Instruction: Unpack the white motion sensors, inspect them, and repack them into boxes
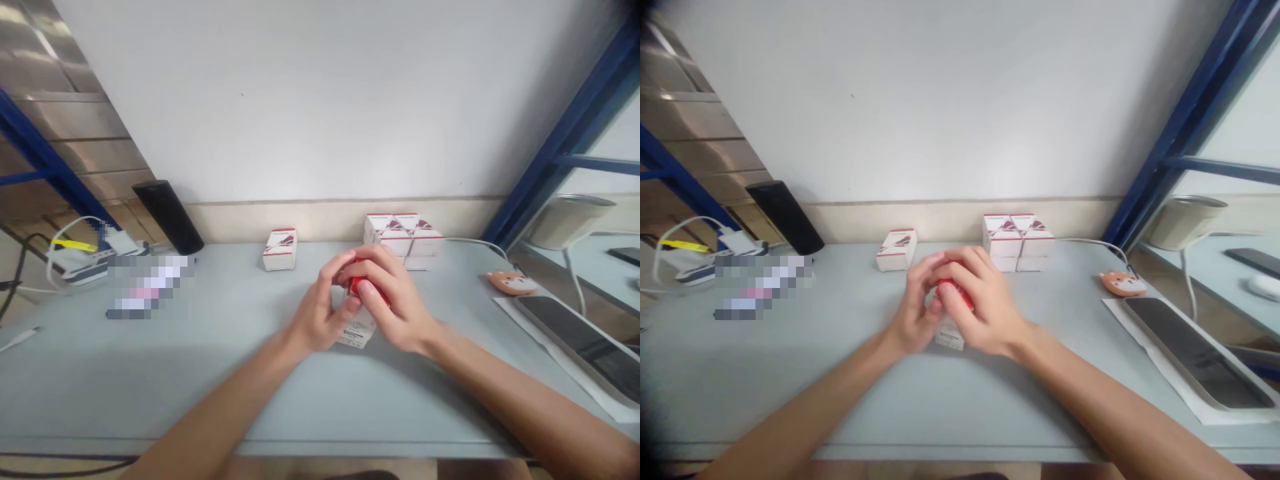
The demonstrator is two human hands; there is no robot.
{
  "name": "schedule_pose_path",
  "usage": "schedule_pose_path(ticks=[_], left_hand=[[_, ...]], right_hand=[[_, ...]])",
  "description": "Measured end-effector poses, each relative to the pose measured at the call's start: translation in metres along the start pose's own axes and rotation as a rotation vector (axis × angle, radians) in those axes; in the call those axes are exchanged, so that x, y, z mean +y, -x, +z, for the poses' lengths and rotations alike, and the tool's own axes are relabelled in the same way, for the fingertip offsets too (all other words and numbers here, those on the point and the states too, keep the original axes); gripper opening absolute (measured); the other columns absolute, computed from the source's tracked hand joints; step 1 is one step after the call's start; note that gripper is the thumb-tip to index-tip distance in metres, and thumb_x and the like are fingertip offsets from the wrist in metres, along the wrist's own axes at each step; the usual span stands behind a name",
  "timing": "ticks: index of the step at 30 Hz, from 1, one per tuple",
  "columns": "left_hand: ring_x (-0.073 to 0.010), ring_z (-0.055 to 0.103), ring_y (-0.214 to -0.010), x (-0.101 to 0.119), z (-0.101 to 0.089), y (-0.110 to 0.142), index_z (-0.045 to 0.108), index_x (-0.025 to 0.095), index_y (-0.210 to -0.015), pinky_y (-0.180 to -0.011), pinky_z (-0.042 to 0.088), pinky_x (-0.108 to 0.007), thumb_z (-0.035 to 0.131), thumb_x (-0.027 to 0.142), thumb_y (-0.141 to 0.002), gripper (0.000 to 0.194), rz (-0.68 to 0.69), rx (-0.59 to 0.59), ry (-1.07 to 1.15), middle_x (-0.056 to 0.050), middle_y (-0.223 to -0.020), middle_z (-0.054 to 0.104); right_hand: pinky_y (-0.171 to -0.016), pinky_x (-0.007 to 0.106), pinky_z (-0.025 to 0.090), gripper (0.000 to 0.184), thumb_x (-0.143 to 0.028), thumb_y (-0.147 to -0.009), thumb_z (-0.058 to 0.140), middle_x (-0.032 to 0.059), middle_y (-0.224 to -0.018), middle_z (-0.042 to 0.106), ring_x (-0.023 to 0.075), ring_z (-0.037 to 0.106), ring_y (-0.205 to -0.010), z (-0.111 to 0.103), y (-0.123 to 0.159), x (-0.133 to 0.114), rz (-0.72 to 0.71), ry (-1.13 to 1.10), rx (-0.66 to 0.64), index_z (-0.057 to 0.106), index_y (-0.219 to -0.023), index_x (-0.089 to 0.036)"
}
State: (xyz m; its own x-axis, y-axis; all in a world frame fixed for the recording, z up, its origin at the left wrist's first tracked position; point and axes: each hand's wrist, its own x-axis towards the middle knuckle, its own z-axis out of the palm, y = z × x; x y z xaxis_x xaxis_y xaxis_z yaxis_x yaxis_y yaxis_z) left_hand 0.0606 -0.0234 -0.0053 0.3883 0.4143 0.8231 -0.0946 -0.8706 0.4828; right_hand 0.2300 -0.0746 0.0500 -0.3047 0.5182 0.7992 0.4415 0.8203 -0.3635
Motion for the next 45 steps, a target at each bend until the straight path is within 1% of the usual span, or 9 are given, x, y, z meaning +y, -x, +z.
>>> schedule_pose_path(ticks=[5, 12, 19, 24, 28, 33, 36, 40, 45], left_hand=[[-0.0189, 0.070, -0.106, -0.001, 0.003, -0.002, 0.028, 0.032, -0.164, -0.095, 0.060, -0.037, 0.053, 0.050, -0.109, 0.063, 0.046, -0.011, 0.049, -0.008, -0.132, 0.067], [-0.0214, 0.071, -0.112, -0.002, 0.002, 0.001, 0.027, 0.033, -0.164, -0.097, 0.060, -0.039, 0.058, 0.051, -0.106, 0.068, -0.003, -0.033, 0.031, -0.010, -0.139, 0.066], [-0.0234, 0.070, -0.121, -0.002, -0.005, 0.003, 0.032, 0.031, -0.162, -0.099, 0.060, -0.039, 0.054, 0.050, -0.108, 0.061, -0.031, -0.017, 0.001, -0.012, -0.151, 0.060], [-0.0216, 0.071, -0.118, -0.002, -0.005, -0.003, 0.051, 0.023, -0.146, -0.097, 0.060, -0.036, 0.039, 0.054, -0.112, 0.047, -0.187, 0.168, -0.035, -0.012, -0.139, 0.068], [-0.0203, 0.071, -0.113, -0.004, -0.020, -0.013, 0.065, 0.023, -0.126, -0.100, 0.057, -0.036, 0.030, 0.051, -0.114, 0.047, -0.316, 0.265, -0.254, -0.008, -0.121, 0.076], [-0.0272, 0.065, -0.118, -0.014, -0.045, -0.018, 0.072, 0.020, -0.114, -0.111, 0.048, -0.046, 0.028, 0.037, -0.114, 0.048, -0.352, 0.241, -0.734, -0.011, -0.117, 0.077], [-0.0330, 0.059, -0.128, -0.024, -0.053, -0.013, 0.071, 0.019, -0.122, -0.112, 0.046, -0.051, 0.037, 0.027, -0.110, 0.037, -0.512, 0.185, -0.958, -0.014, -0.128, 0.072], [-0.0373, 0.049, -0.143, -0.031, -0.053, -0.006, 0.066, 0.020, -0.136, -0.117, 0.040, -0.058, 0.048, 0.024, -0.103, 0.037, -0.690, 0.083, -1.100, -0.017, -0.148, 0.061], [-0.0323, 0.045, -0.150, -0.030, -0.052, -0.009, 0.063, 0.025, -0.139, -0.124, 0.033, -0.059, 0.036, 0.029, -0.109, 0.041, -0.729, 0.089, -1.003, -0.013, -0.154, 0.060]], right_hand=[[-0.091, 0.044, 0.049, 0.018, -0.019, -0.102, 0.046, 0.0072, -0.112, 0.067, 0.0228, 0.060, -0.100, 0.000, 0.004, 0.003, -0.047, 0.003, 0.050, 0.061, -0.110, -0.024], [-0.087, 0.043, 0.053, 0.018, -0.019, -0.103, 0.046, 0.0085, -0.113, 0.064, 0.0217, 0.063, -0.097, 0.001, 0.006, 0.005, -0.023, -0.041, 0.075, 0.064, -0.102, -0.023], [-0.105, 0.050, 0.056, 0.029, -0.027, -0.109, 0.045, 0.0094, -0.131, 0.067, 0.0260, 0.066, -0.122, 0.008, 0.011, 0.011, 0.010, -0.111, 0.021, 0.072, -0.120, -0.027], [-0.126, 0.062, 0.039, 0.067, -0.041, -0.102, 0.061, 0.0125, -0.167, 0.034, 0.0352, 0.037, -0.157, 0.011, 0.021, 0.024, 0.069, 0.011, -0.058, 0.037, -0.164, -0.034], [-0.125, 0.062, 0.042, 0.101, -0.046, -0.096, 0.072, 0.0100, -0.178, 0.011, 0.0389, 0.023, -0.163, 0.014, 0.026, 0.032, 0.202, -0.006, -0.259, 0.007, -0.173, -0.040], [-0.123, 0.063, 0.043, 0.108, -0.052, -0.090, 0.080, 0.0049, -0.181, -0.006, 0.0426, 0.025, -0.163, 0.015, 0.029, 0.034, 0.226, 0.001, -0.456, 0.011, -0.172, -0.045], [-0.122, 0.057, 0.045, 0.093, -0.047, -0.093, 0.076, 0.0057, -0.181, 0.002, 0.0381, 0.035, -0.159, 0.020, 0.034, 0.036, 0.219, 0.039, -0.548, 0.023, -0.170, -0.043], [-0.103, 0.047, 0.059, 0.067, -0.041, -0.097, 0.068, 0.0122, -0.171, 0.030, 0.0309, 0.060, -0.137, 0.027, 0.035, 0.040, 0.351, 0.111, -0.462, 0.042, -0.158, -0.035], [-0.082, 0.038, 0.057, 0.043, -0.045, -0.091, 0.071, 0.0065, -0.118, 0.069, 0.0245, 0.072, -0.100, 0.031, 0.031, 0.046, 0.563, 0.222, -0.320, 0.054, -0.126, -0.026]])
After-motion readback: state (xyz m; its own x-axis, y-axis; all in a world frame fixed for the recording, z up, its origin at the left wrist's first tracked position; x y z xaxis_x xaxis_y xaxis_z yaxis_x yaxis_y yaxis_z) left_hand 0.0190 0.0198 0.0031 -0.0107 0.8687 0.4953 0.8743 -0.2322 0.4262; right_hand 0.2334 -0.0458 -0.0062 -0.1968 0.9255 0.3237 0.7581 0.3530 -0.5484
